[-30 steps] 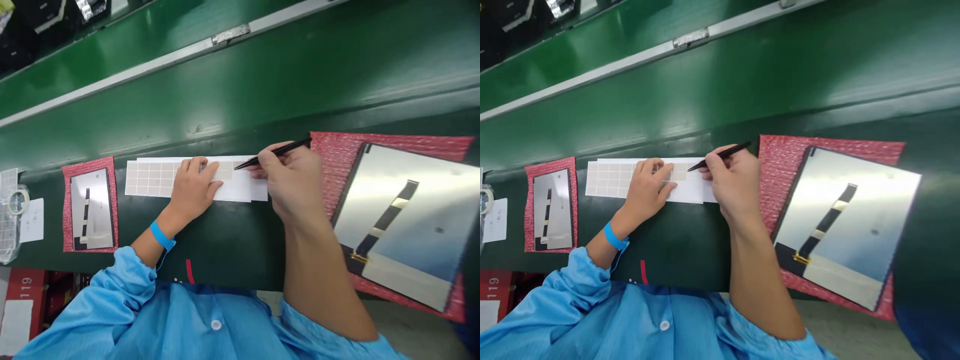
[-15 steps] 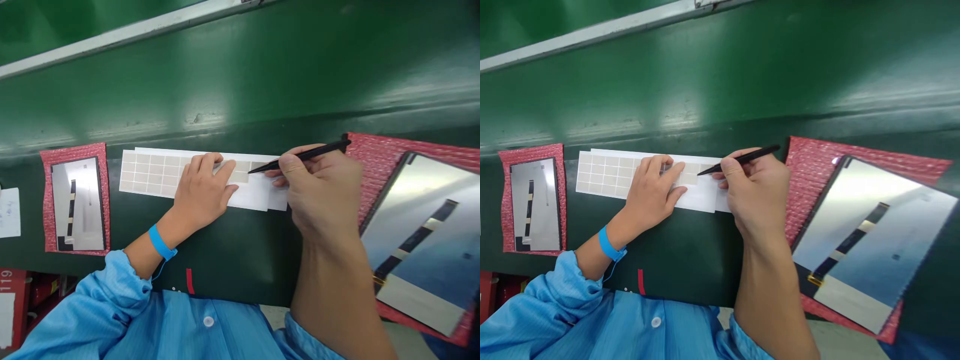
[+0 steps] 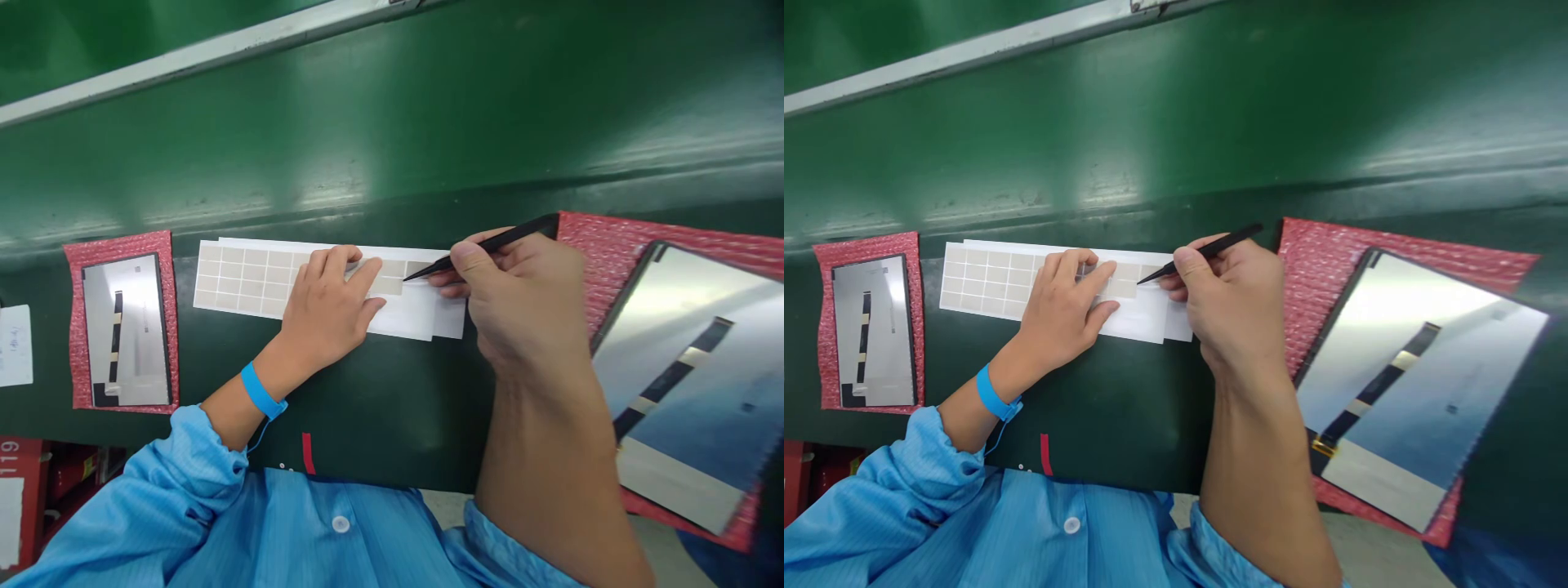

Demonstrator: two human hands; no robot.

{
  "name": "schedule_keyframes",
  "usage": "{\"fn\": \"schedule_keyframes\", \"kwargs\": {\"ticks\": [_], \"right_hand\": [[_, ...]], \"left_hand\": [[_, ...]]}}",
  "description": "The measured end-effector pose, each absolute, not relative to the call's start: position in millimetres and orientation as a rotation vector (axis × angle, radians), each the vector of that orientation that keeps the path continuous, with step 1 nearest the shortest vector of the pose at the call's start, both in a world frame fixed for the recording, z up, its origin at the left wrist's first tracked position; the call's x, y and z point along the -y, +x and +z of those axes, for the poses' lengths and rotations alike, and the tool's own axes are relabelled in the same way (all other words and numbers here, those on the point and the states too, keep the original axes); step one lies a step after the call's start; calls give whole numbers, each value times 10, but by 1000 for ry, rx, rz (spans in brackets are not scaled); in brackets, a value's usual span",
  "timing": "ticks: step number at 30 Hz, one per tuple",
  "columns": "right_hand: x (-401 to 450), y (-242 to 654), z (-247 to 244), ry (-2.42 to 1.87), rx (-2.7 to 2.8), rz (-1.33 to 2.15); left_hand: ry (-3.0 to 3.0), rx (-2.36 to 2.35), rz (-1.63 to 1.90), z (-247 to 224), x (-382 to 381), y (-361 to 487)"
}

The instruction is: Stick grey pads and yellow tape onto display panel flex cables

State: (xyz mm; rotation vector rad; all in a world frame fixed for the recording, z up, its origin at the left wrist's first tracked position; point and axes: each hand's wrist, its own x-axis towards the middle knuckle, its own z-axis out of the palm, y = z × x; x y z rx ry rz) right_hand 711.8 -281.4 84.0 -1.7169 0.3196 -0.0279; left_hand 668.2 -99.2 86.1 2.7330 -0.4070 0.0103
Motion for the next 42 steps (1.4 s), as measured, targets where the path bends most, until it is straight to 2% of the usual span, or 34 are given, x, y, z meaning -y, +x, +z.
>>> {"fn": "schedule_keyframes", "kwargs": {"ticks": [13,22,26,30,34,38,42], "right_hand": [[2735,7192,975,-1835,-385,100],[2751,7084,884,-1627,-190,-109],[3083,6922,1115,-1525,-220,-192],[3753,6618,1345,-1576,-373,-285],[4351,6291,1272,-1629,-591,-283],[4566,6108,1074,-1605,-691,-230],[4533,6068,1029,-1611,-731,-191]], "left_hand": [[2738,426,-1,884,982,6680],[2736,465,33,827,957,6708],[2686,550,124,776,851,6764],[2629,663,370,807,843,6803],[2537,724,536,1048,1302,6522],[2442,773,290,1163,2082,6083],[2419,689,167,1013,2541,5925]]}}
